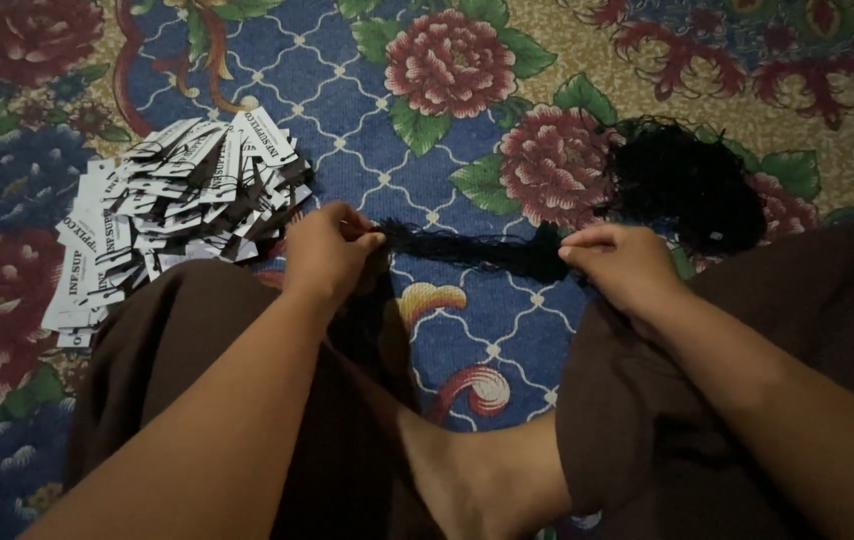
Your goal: Untangling a large bundle of black string while sitting on a rug.
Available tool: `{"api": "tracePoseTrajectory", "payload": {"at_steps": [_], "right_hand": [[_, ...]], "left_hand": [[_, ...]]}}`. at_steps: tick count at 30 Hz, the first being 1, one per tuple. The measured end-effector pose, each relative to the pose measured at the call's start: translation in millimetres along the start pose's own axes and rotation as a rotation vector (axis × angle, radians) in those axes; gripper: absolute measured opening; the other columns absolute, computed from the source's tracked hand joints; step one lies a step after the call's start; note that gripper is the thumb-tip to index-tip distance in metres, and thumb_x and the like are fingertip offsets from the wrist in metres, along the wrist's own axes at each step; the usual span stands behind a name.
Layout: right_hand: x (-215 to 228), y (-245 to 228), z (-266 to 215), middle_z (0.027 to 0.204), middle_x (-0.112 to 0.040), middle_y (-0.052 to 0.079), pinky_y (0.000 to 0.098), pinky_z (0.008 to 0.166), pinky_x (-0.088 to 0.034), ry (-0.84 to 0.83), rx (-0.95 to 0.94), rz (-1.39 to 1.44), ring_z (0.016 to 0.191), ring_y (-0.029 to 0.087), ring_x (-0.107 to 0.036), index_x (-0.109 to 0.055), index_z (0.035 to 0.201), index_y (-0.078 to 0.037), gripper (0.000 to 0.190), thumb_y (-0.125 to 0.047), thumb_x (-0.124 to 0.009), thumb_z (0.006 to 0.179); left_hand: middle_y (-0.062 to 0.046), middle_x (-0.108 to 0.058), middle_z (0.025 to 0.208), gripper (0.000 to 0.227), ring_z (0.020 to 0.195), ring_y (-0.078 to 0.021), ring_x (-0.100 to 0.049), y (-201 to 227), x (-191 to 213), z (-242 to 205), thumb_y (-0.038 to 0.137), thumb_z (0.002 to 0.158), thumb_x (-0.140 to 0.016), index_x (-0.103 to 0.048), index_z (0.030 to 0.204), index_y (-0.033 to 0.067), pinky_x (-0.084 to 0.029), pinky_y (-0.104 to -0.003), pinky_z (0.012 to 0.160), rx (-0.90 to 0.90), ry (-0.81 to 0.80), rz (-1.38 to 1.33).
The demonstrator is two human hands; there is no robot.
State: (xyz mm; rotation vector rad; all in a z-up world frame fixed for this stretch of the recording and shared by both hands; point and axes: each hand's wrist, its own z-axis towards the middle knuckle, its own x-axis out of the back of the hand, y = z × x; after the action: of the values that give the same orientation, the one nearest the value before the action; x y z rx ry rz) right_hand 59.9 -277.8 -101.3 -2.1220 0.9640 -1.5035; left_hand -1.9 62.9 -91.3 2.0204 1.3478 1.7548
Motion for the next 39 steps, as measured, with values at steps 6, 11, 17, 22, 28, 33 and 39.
{"api": "tracePoseTrajectory", "payload": {"at_steps": [6,11,17,22,28,33,39], "right_hand": [[23,-10,-2,0.091,-0.077,0.002,0.0427,0.084,-0.057,0.157,0.032,-0.089,0.098,0.027,-0.073,-0.077,0.111,-0.028,0.029,-0.038,-0.077,0.083],[19,1,12,0.093,-0.078,0.001,0.042,0.085,-0.057,0.096,0.01,-0.199,0.101,0.03,-0.073,-0.079,0.11,-0.029,0.032,-0.039,-0.08,0.079],[26,15,32,0.092,-0.078,0.006,0.0401,0.079,-0.057,0.189,-0.026,-0.208,0.096,0.031,-0.073,-0.082,0.099,-0.03,0.015,-0.031,-0.08,0.084],[72,-1,38,0.09,-0.072,0.011,0.0384,0.065,-0.051,0.189,0.051,-0.123,0.071,0.024,-0.061,-0.08,0.11,-0.012,0.019,-0.016,-0.073,0.094],[69,-8,14,0.088,-0.076,0.009,0.0352,0.073,-0.054,0.129,0.264,-0.29,0.074,0.023,-0.069,-0.08,0.106,-0.008,0.02,-0.012,-0.078,0.087],[48,-26,-12,0.097,-0.082,0.011,0.0468,0.089,-0.06,-0.077,0.263,-0.585,0.105,0.037,-0.075,-0.084,0.1,-0.023,0.024,-0.015,-0.083,0.077],[50,-39,-18,0.107,-0.076,0.018,0.0509,0.093,-0.058,-0.105,0.348,-0.598,0.111,0.041,-0.07,-0.081,0.108,-0.014,0.022,-0.021,-0.077,0.088]], "left_hand": [[0.004,-0.079,0.093,0.028,0.103,-0.0255,-0.074,2,1,-4,0.036,0.078,-0.085,-0.076,0.101,0.0234,-0.054,-0.04,0.091,0.064,-0.028,-0.039],[0.004,-0.08,0.095,0.03,0.106,-0.0256,-0.073,3,2,-7,0.036,0.079,-0.085,-0.076,0.104,0.0229,-0.054,-0.04,0.093,0.078,-0.004,-0.055],[0.008,-0.079,0.097,0.029,0.108,-0.024,-0.072,3,5,-11,0.041,0.079,-0.084,-0.076,0.104,0.0282,-0.054,-0.04,0.094,0.099,0.04,-0.033],[-0.005,-0.076,0.094,0.017,0.076,-0.0154,-0.073,28,20,-36,0.016,0.088,-0.077,-0.073,0.101,0.0065,-0.06,-0.03,0.073,0.049,0.07,-0.211],[-0.005,-0.077,0.095,0.019,0.078,-0.0167,-0.072,20,15,-30,0.017,0.087,-0.079,-0.074,0.102,0.0079,-0.059,-0.032,0.074,0.015,0.106,-0.131],[0.008,-0.079,0.103,0.029,0.114,-0.0238,-0.07,13,12,-20,0.04,0.084,-0.082,-0.074,0.109,0.0277,-0.054,-0.045,0.095,0.113,0.06,0.0],[-0.005,-0.079,0.11,0.031,0.115,-0.0342,-0.069,34,23,-43,0.032,0.088,-0.078,-0.072,0.114,0.017,-0.053,-0.053,0.098,0.014,0.051,-0.064]]}}
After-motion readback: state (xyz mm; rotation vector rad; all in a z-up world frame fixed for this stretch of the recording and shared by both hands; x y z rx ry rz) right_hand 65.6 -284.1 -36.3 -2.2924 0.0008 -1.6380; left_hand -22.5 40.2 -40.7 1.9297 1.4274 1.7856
